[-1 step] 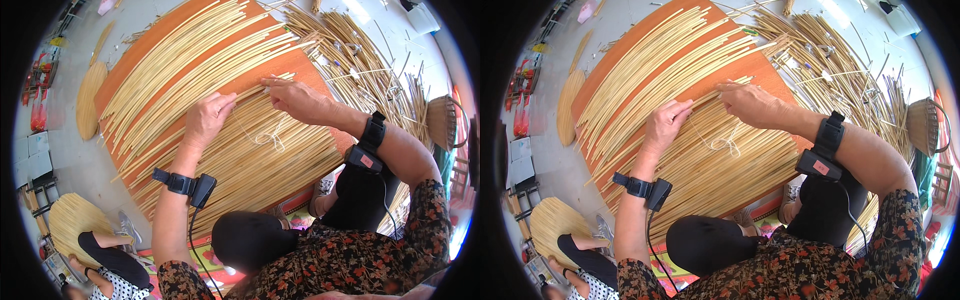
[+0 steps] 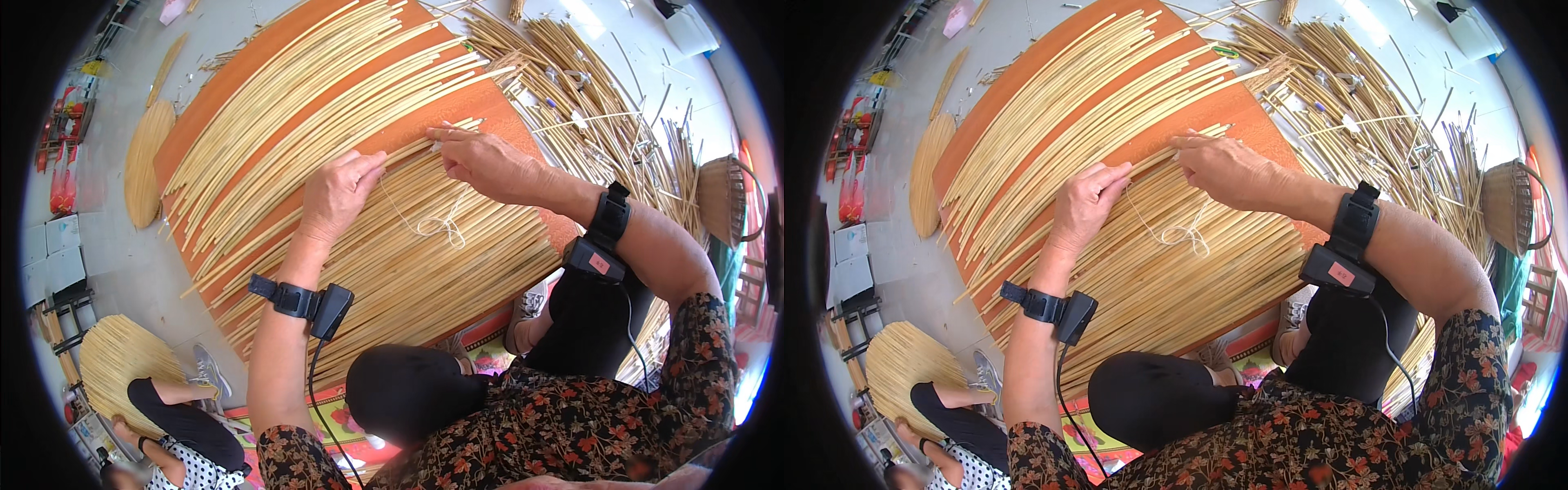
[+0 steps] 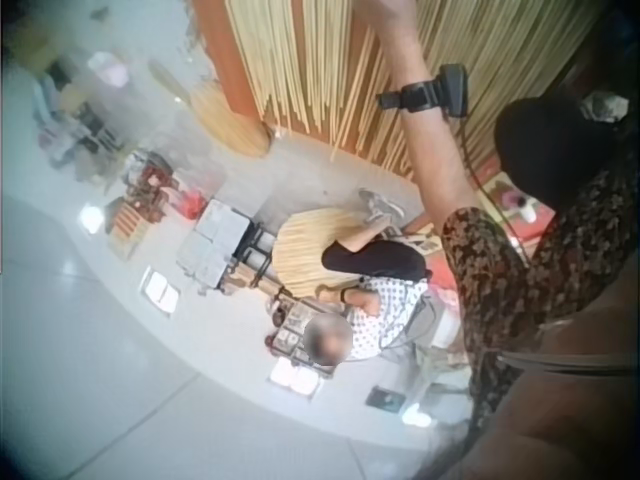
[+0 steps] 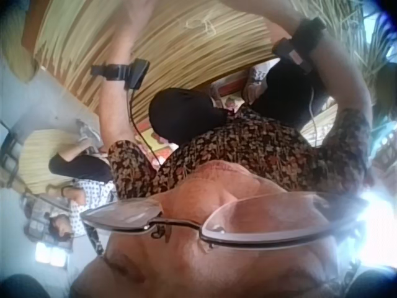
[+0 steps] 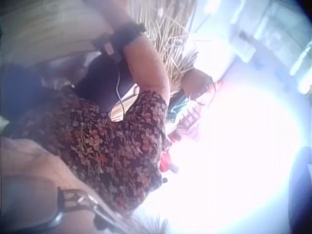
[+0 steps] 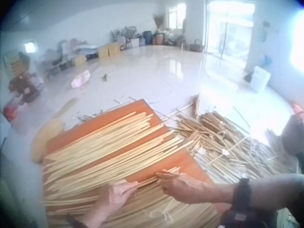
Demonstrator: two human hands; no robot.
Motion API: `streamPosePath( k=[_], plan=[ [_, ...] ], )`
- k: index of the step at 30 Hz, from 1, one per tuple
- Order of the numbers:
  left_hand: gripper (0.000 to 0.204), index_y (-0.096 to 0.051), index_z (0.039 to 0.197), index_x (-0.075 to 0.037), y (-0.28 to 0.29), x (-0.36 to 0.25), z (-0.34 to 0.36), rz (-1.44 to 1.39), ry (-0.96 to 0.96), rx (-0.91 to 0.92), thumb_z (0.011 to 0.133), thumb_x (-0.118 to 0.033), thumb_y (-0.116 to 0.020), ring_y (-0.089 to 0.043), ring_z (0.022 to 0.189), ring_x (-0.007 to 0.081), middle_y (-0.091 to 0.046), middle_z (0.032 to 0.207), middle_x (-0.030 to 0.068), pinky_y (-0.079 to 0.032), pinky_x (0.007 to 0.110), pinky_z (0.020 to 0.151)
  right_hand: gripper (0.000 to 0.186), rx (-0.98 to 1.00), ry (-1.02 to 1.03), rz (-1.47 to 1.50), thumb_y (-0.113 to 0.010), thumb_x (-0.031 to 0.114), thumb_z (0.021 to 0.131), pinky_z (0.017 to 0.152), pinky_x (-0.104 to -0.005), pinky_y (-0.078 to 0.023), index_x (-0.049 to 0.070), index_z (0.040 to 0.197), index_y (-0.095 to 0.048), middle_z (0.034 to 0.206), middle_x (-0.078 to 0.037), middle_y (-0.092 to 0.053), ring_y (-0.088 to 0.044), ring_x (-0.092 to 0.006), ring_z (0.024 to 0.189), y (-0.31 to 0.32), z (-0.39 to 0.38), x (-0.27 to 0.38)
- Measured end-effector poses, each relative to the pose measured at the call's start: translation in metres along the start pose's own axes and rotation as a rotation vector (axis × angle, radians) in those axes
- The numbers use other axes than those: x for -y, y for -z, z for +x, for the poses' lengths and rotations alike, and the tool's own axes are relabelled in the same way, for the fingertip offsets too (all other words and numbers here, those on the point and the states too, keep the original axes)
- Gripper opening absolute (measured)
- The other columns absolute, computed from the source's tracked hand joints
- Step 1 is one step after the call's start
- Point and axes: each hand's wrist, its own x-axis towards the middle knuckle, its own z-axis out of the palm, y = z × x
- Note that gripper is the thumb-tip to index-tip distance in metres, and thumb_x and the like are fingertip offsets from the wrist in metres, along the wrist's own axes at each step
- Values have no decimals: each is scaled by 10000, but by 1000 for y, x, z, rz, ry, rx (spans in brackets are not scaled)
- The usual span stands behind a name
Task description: The person sits on a mat and weaves thin bamboo strips into a flat mat using a string. They repeatedly pick up strips, align them, and tie them together to form a woven structure.
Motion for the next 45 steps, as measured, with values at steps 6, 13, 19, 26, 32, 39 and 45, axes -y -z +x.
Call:
streamPosePath(
  k=[6, 13, 19, 26, 32, 39, 45],
  plan=[
    [195, -789, 1145, -113, 0, -2, 1, 16, 5, 12, 973, -195, -750, -747, 787, 226, -779, 925, 51, -617, 333, 677, 153, -76, 78, -102, -627, 22, 958, 1192, -447, -460, -9, 827, -555, 1531, -279, -533, -471, -367, 1481, -9, -4, -6],
    [140, -676, 1056, -98, -2, 5, -2, -3, 62, -17, 968, -182, -746, -761, 808, 286, -783, 927, 92, -599, 395, 663, 124, -77, 83, -130, -621, 26, 964, 1217, -458, -433, -10, 852, -579, 1561, -284, -504, -443, -387, 1499, -13, -4, -4],
    [111, -667, 966, -103, -7, 5, -1, -17, -4, -68, 940, -159, -759, -750, 766, 279, -775, 893, 51, -584, 392, 637, 125, -93, 104, -160, -625, 34, 965, 1211, -458, -437, -13, 857, -581, 1544, -286, -517, -455, -388, 1491, -17, -5, -11],
    [89, -671, 946, -97, 13, -15, -2, 8, -14, -158, 937, -122, -756, -734, 717, 270, -755, 856, 70, -564, 380, 598, 87, -255, 77, -74, -646, 57, 965, 939, -458, -565, -20, 1001, -664, 1198, -201, -699, -669, -379, 1137, 6, -7, 22],
    [98, -687, 941, -73, 76, -83, -13, 68, -25, -349, 910, -88, -779, -721, 687, 286, -748, 844, 89, -549, 383, 585, 120, -422, -23, 325, -710, 113, 934, 705, -402, -547, -3, 931, -681, 832, -148, -674, -694, -325, 783, 44, -39, 114],
    [112, -698, 991, -50, 88, -177, -57, 57, 138, -509, 912, -49, -778, -736, 708, 298, -735, 864, 126, -564, 376, 603, 142, -512, -92, 504, -787, 134, 958, 566, -284, -472, 12, 929, -721, 683, -42, -651, -552, -58, 619, 17, -86, 141],
    [112, -705, 1023, -38, 66, -196, -85, 83, 284, -645, 930, -50, -766, -733, 699, 292, -738, 864, 140, -558, 357, 612, 124, -449, 46, 445, -767, 120, 961, 623, -293, -531, 8, 1011, -755, 776, -97, -722, -653, -103, 674, 15, -90, 147]
  ],
)
